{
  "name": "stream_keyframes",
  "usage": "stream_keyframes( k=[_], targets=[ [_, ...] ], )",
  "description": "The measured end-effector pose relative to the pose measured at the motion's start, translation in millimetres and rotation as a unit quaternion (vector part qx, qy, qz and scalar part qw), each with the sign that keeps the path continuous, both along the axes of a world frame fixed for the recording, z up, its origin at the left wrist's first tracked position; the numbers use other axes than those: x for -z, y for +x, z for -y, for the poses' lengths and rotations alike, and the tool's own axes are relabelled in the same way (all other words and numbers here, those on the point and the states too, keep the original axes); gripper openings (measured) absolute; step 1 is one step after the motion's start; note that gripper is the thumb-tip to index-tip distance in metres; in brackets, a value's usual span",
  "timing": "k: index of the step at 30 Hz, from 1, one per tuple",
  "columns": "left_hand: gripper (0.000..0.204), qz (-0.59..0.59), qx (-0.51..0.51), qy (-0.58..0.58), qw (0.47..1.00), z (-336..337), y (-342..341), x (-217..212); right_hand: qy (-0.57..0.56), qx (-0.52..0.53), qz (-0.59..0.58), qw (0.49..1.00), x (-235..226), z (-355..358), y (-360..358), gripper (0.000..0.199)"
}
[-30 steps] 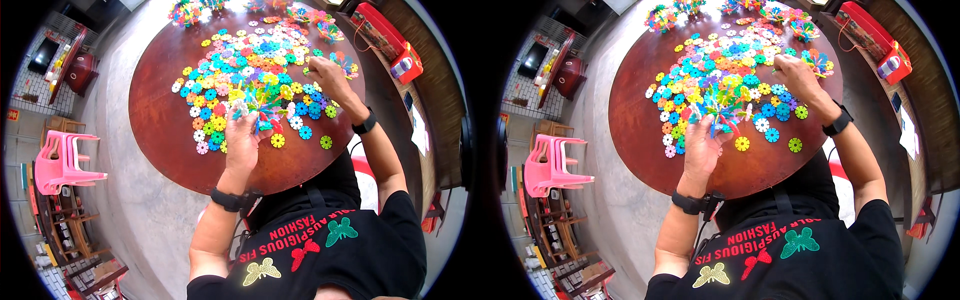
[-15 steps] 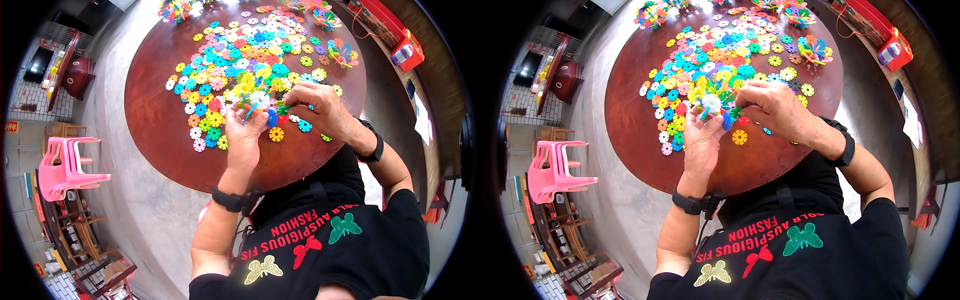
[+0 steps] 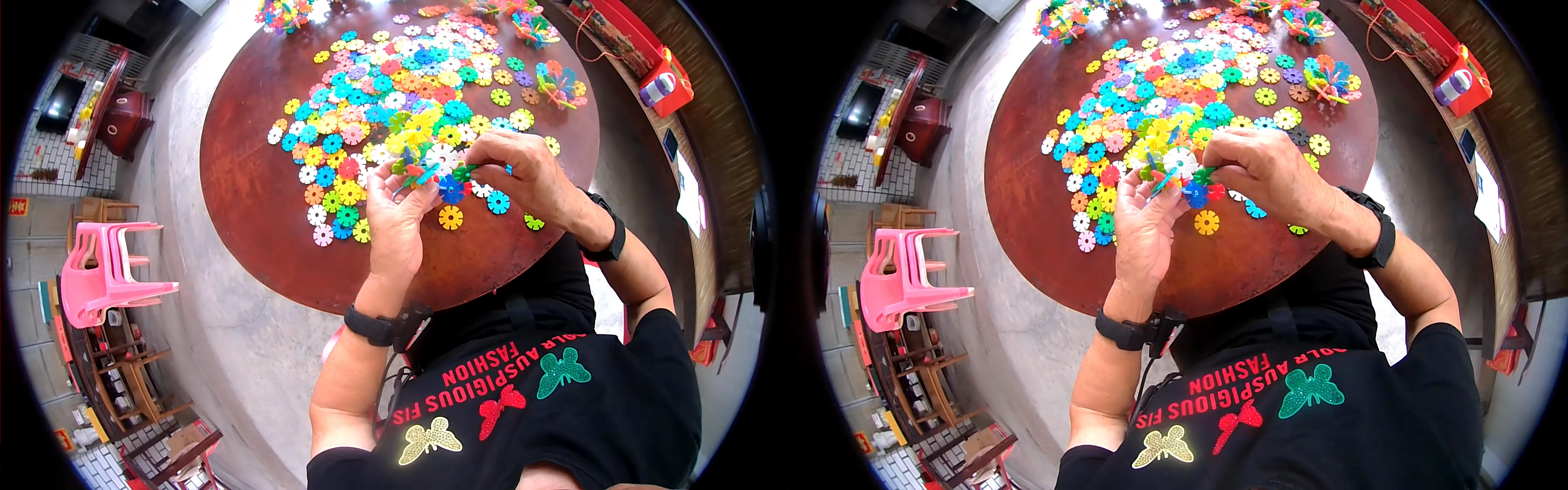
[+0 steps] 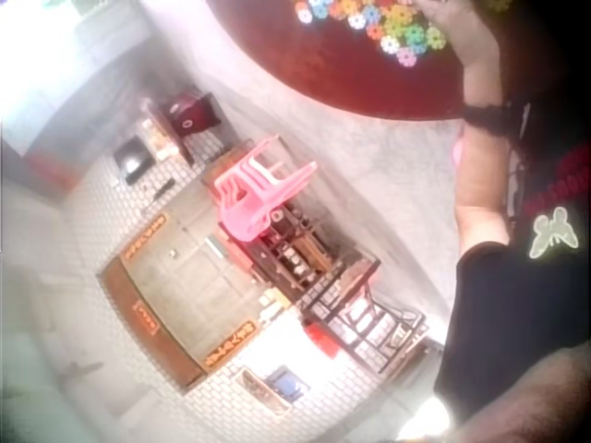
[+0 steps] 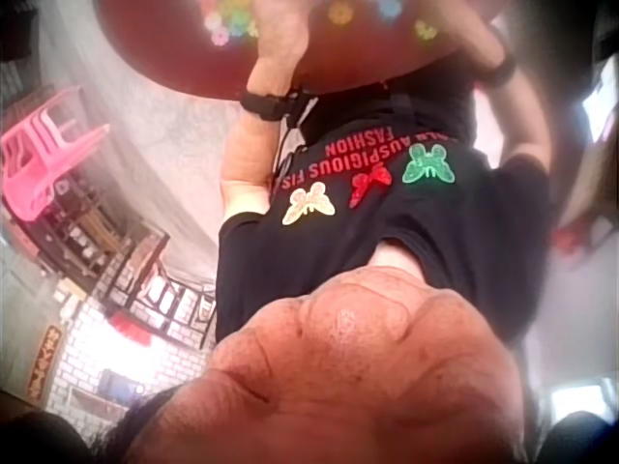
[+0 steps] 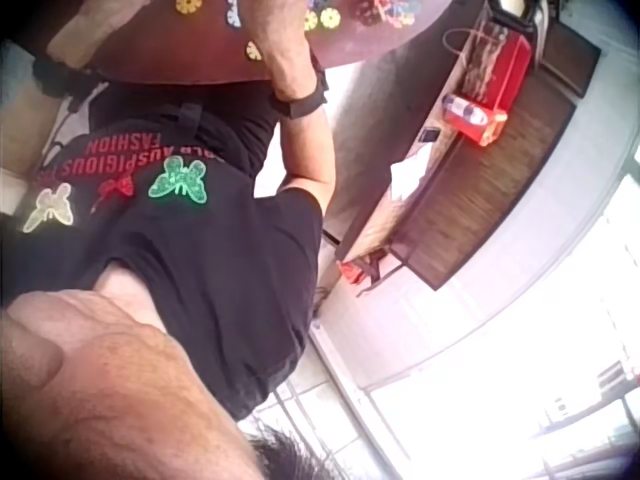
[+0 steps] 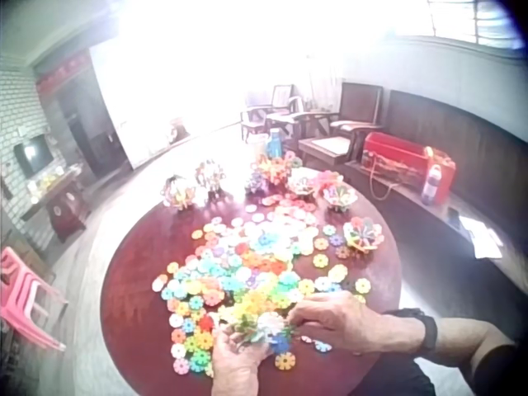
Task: Assembling a colorful plastic snowflake block toy on a table.
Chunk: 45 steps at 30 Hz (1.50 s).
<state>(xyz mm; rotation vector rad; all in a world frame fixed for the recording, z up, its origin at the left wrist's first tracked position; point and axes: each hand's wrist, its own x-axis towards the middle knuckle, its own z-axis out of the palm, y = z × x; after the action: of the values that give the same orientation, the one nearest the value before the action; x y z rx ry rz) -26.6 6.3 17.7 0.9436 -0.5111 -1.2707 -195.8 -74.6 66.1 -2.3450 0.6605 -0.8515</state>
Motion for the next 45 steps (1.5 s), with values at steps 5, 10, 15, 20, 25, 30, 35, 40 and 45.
stream_keyframes(
  k=[5,10,15,20,25,30,35,40,45],
  targets=[
    [0.048,-0.011,-0.005,-0.015,1.000,0.2,0.0,3.0,0.024,0.010,0.011,1.000,-0.7,1.1,0.0,0.011],
    [0.048,-0.004,-0.007,-0.012,1.000,0.2,-1.2,3.0,0.024,0.002,0.014,1.000,5.2,2.8,0.3,0.010],
    [0.048,-0.004,-0.010,0.000,1.000,-0.7,-0.6,2.1,0.030,0.010,0.002,1.000,-0.7,3.8,-1.5,0.011],
    [0.049,-0.007,-0.011,0.001,1.000,-0.3,-0.3,3.8,0.013,-0.003,-0.006,1.000,-1.3,3.3,-2.4,0.011],
    [0.046,0.020,-0.022,0.005,1.000,-1.0,-1.0,3.4,0.015,-0.006,-0.004,1.000,-0.9,1.6,-0.2,0.012],
    [0.046,0.034,-0.022,0.016,0.999,-1.5,-0.8,2.0,0.020,-0.007,-0.017,1.000,-0.4,1.7,-2.0,0.014],
    [0.051,0.047,-0.012,0.033,0.998,-2.1,-0.8,-0.4,0.046,-0.009,0.007,0.999,1.7,1.6,0.0,0.013],
    [0.048,0.074,-0.009,0.038,0.997,-1.8,-1.2,-2.8,0.052,-0.001,0.020,0.998,2.2,0.9,1.4,0.012],
    [0.049,0.091,-0.009,0.037,0.995,-1.3,-1.0,-1.0,0.020,0.005,-0.017,1.000,4.0,0.4,0.4,0.015]
  ],
)
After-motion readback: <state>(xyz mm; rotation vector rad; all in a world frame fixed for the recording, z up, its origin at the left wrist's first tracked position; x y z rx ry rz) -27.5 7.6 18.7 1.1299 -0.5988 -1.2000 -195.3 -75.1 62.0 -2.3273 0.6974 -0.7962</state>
